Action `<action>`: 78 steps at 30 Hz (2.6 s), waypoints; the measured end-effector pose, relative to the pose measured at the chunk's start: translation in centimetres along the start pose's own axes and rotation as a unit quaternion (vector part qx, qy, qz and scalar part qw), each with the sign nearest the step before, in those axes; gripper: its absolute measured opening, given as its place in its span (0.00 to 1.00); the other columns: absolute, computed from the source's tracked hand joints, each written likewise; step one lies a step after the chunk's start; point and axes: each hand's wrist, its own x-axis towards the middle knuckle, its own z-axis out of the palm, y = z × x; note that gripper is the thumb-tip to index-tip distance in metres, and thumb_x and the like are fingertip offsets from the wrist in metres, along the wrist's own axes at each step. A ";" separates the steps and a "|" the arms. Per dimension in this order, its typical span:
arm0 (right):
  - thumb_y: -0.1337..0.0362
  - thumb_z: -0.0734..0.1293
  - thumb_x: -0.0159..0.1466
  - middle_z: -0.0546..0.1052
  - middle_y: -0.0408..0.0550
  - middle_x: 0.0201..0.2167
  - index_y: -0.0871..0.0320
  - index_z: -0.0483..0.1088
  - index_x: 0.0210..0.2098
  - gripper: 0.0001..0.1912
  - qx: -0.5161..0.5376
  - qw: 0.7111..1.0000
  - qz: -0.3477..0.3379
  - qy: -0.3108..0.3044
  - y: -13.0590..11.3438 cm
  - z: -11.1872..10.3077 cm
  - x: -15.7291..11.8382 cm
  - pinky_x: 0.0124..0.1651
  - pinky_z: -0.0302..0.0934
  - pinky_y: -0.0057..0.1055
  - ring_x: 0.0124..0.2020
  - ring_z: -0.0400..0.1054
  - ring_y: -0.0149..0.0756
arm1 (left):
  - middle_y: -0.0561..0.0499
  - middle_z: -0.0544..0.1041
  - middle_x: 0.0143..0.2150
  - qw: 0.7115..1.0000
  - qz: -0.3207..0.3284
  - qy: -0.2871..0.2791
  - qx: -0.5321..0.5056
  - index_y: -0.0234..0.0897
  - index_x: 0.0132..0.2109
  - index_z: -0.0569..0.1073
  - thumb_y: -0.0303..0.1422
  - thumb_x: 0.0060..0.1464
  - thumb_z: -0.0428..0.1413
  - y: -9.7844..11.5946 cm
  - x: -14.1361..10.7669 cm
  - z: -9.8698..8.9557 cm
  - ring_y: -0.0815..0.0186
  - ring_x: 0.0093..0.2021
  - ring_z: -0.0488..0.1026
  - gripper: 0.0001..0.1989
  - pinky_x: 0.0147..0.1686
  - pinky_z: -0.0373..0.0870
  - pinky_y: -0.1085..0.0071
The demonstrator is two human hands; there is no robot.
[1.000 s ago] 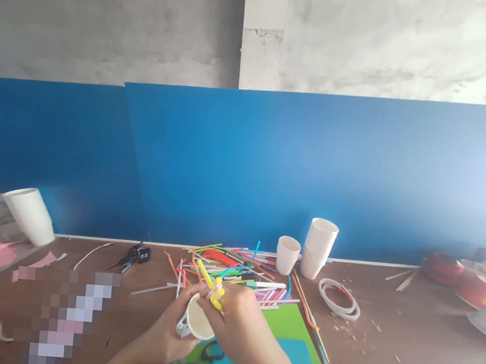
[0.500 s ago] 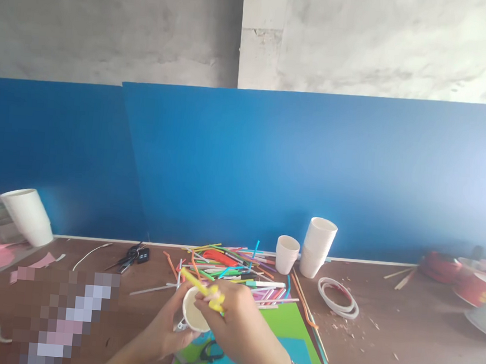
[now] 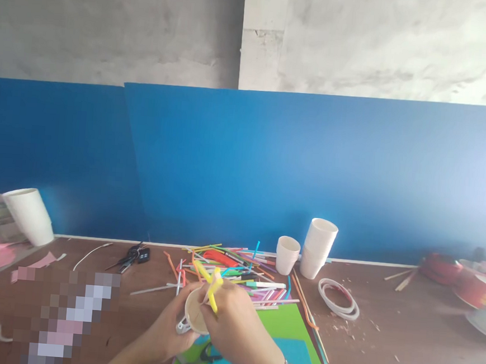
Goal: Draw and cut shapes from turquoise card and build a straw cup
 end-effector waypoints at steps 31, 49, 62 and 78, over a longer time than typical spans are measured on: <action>0.72 0.61 0.56 0.68 0.45 0.24 0.57 0.68 0.27 0.06 -0.148 0.985 -0.063 0.061 0.8 1.4 0.3 0.33 0.52 0.31 0.26 0.59 0.34 | 0.48 0.69 0.50 0.999 -0.023 0.012 -0.040 0.41 0.52 0.61 0.18 0.44 0.54 -0.1 0.4 -0.1 0.60 0.52 0.67 0.28 0.49 0.63 0.67; 0.72 0.62 0.55 0.75 0.45 0.27 0.58 0.70 0.26 0.07 -0.048 0.998 0.029 0.017 0.3 0.9 0.8 0.38 0.56 0.31 0.32 0.68 0.37 | 0.46 0.68 0.52 0.999 -0.022 0.032 -0.025 0.40 0.52 0.62 0.18 0.44 0.55 -0.4 0.3 0.1 0.58 0.53 0.65 0.27 0.51 0.63 0.63; 0.72 0.64 0.55 0.79 0.41 0.26 0.56 0.71 0.25 0.07 0.010 0.998 0.048 0.028 0.6 1.9 1.1 0.39 0.53 0.32 0.33 0.69 0.38 | 0.46 0.66 0.54 0.999 -0.023 0.023 -0.015 0.41 0.55 0.61 0.17 0.41 0.54 -1.2 0.3 -0.4 0.56 0.56 0.62 0.32 0.52 0.61 0.62; 0.71 0.67 0.56 0.77 0.46 0.29 0.56 0.73 0.27 0.05 -0.094 0.995 0.028 0.031 0.6 2.2 1.1 0.40 0.49 0.36 0.35 0.66 0.41 | 0.48 0.68 0.51 0.998 -0.038 0.006 -0.040 0.43 0.54 0.59 0.19 0.43 0.54 -1.5 0.2 -0.9 0.59 0.52 0.67 0.31 0.49 0.64 0.66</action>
